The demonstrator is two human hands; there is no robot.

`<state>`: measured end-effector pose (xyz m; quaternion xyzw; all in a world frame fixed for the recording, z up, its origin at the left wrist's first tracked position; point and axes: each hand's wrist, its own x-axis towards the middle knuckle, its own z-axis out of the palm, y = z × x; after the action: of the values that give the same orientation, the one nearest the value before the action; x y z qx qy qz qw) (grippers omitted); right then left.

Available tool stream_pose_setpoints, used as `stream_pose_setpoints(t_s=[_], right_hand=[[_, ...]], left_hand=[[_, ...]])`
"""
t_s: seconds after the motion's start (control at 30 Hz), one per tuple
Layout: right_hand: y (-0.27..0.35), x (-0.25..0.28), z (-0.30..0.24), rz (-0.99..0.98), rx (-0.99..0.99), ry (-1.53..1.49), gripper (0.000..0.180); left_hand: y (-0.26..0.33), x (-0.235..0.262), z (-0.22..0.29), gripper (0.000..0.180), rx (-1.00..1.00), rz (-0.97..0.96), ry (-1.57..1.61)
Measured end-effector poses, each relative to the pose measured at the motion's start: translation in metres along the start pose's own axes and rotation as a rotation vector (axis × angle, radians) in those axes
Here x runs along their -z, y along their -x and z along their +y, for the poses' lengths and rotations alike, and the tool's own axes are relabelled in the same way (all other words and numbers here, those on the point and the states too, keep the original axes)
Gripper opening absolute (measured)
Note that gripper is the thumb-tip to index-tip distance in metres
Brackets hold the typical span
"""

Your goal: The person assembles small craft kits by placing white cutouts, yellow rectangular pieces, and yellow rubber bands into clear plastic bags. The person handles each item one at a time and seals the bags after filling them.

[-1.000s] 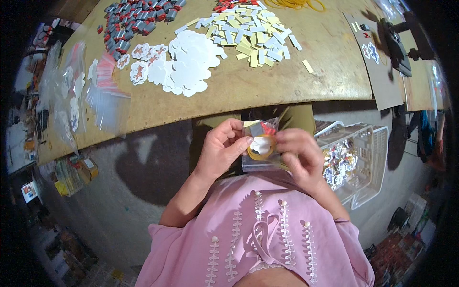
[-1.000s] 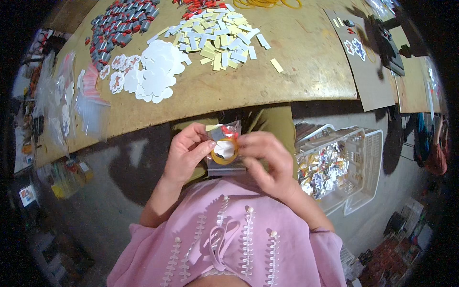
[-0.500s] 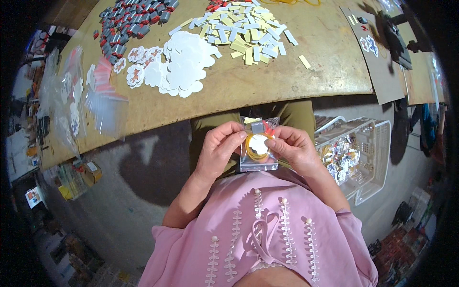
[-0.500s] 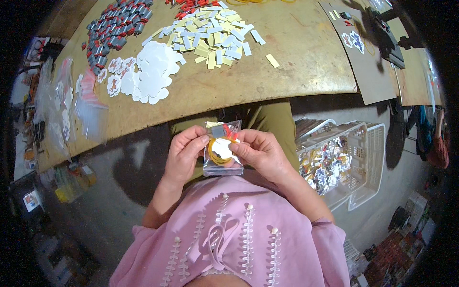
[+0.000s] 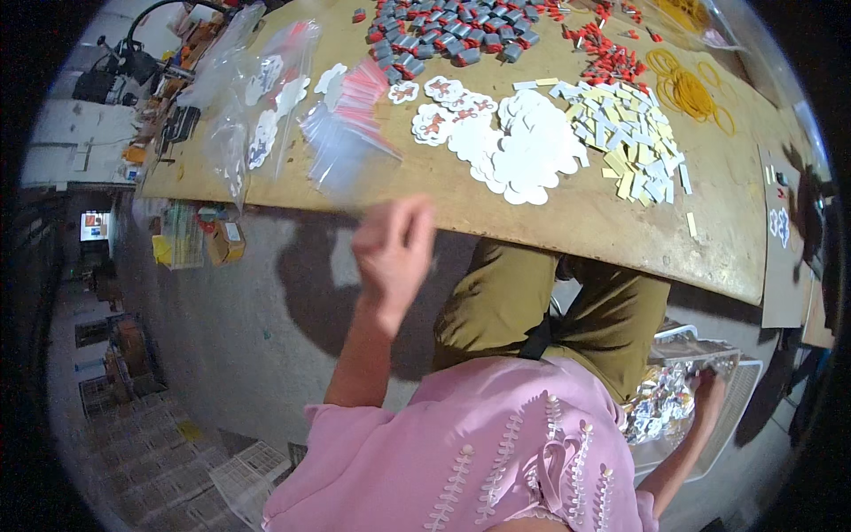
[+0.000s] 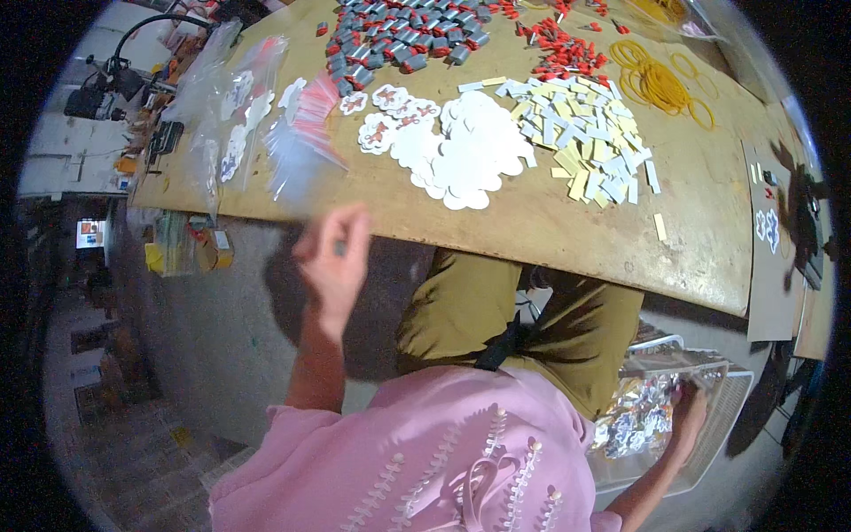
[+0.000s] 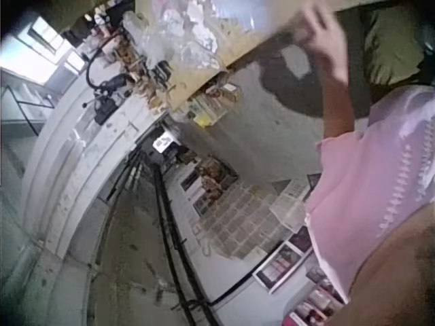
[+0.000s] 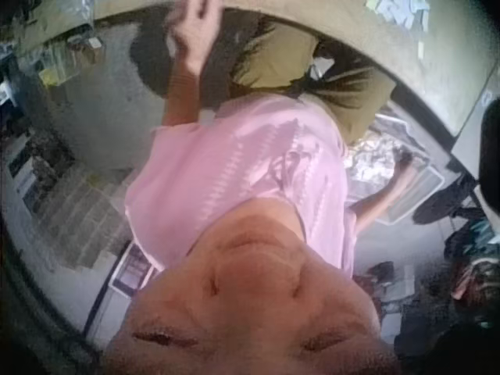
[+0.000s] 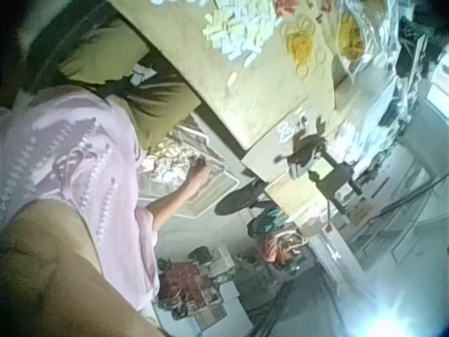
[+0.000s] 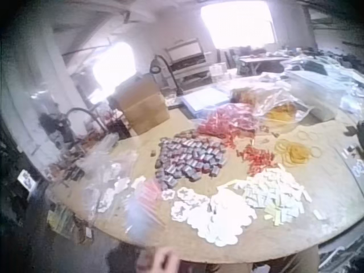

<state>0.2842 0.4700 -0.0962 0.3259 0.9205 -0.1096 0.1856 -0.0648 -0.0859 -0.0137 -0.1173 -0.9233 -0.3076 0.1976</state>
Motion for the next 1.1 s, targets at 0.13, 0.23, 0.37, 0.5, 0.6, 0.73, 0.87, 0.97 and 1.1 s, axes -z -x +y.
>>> stream_pose_setpoints(t_s=[0.13,0.23,0.37,0.5,0.6,0.73,0.87,0.97,1.1], right_hand=[[0.005,-0.071,0.126,-0.136,-0.130,0.492,0.031],[0.001,-0.062,0.052,0.153,-0.038,0.178,0.029],[-0.016,-0.001,-0.083,0.166,0.102,-0.070,0.019],[-0.001,0.026,-0.214,0.221,0.358,-0.711,0.010],[0.028,0.064,-0.317,-0.338,0.302,-1.088,0.018],[0.022,0.074,-0.365,-0.745,0.438,-1.372,0.026],[0.010,0.068,-0.350,-0.967,0.440,-1.373,0.024],[0.017,0.065,-0.341,-0.956,0.412,-1.372,0.025],[0.019,0.058,-0.335,-0.924,0.292,-1.390,0.024]], left_hand=[[-0.032,0.019,-0.049,0.028,-0.258,0.116,-0.334],[-0.022,0.020,-0.062,0.032,-0.267,0.064,-0.304],[-0.022,0.010,-0.067,0.031,-0.295,0.100,-0.171],[-0.017,0.003,-0.036,0.026,-0.445,0.108,-0.061],[0.012,0.009,0.018,0.024,-0.564,-0.039,0.078],[0.025,0.015,0.061,0.025,-0.790,-0.261,0.255],[0.032,0.004,0.059,0.026,-0.855,-0.282,0.311],[0.034,-0.009,0.054,0.025,-0.811,-0.315,0.350],[0.038,-0.021,0.054,0.025,-0.803,-0.292,0.341]])
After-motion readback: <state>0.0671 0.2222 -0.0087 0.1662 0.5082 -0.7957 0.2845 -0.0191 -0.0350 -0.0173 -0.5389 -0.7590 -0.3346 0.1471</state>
